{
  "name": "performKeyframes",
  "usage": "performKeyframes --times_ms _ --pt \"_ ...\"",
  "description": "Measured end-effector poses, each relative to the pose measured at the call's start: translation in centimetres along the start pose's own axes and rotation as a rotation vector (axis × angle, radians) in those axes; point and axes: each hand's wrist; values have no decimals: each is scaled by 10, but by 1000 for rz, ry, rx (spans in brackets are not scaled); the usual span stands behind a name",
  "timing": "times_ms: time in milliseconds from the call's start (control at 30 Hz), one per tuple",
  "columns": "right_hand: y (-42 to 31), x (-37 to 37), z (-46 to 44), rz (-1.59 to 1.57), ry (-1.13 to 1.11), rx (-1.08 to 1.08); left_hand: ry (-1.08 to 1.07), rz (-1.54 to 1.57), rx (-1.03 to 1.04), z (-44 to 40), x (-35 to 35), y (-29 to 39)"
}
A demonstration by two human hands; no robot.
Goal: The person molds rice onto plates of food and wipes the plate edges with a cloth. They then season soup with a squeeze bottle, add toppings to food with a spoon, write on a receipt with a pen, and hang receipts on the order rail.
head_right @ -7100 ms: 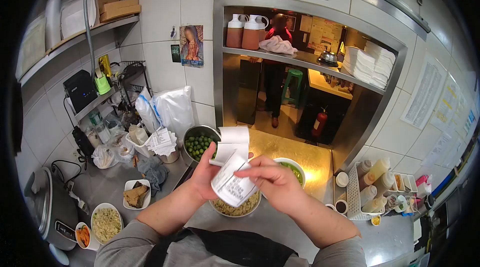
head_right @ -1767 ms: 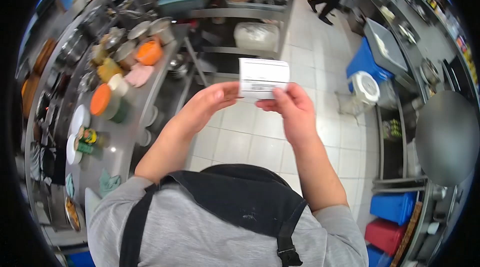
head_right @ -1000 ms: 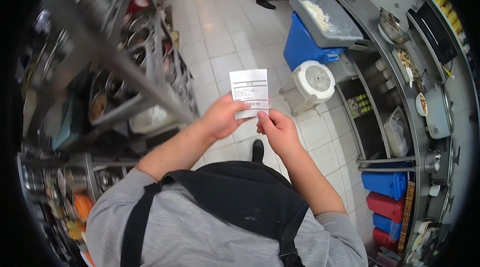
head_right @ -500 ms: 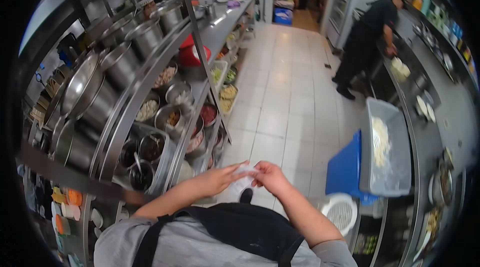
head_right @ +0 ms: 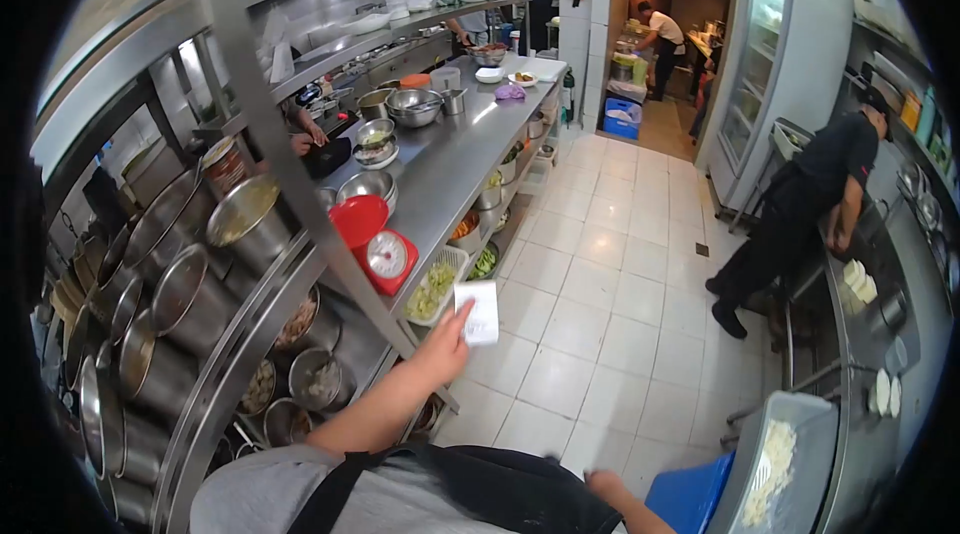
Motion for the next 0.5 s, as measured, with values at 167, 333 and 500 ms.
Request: performKeyframes --times_ms 167,333,500 --pt "47 -81 -51 -276 -180 7 350 -86 2 -187 -17 -7" --pt "36 -213 -151 -531 -229 -7 576 7 69 -338 -86 -19" --pt "25 -273 -275 -487 74 86 719 -372 249 -492 -200 -45"
Point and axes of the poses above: each hand's wrist, its own z-axis away from the middle knuckle, its own x-axis out of the palm, y = z × x, and after that the axes turned 5 degrees about z, right-handed
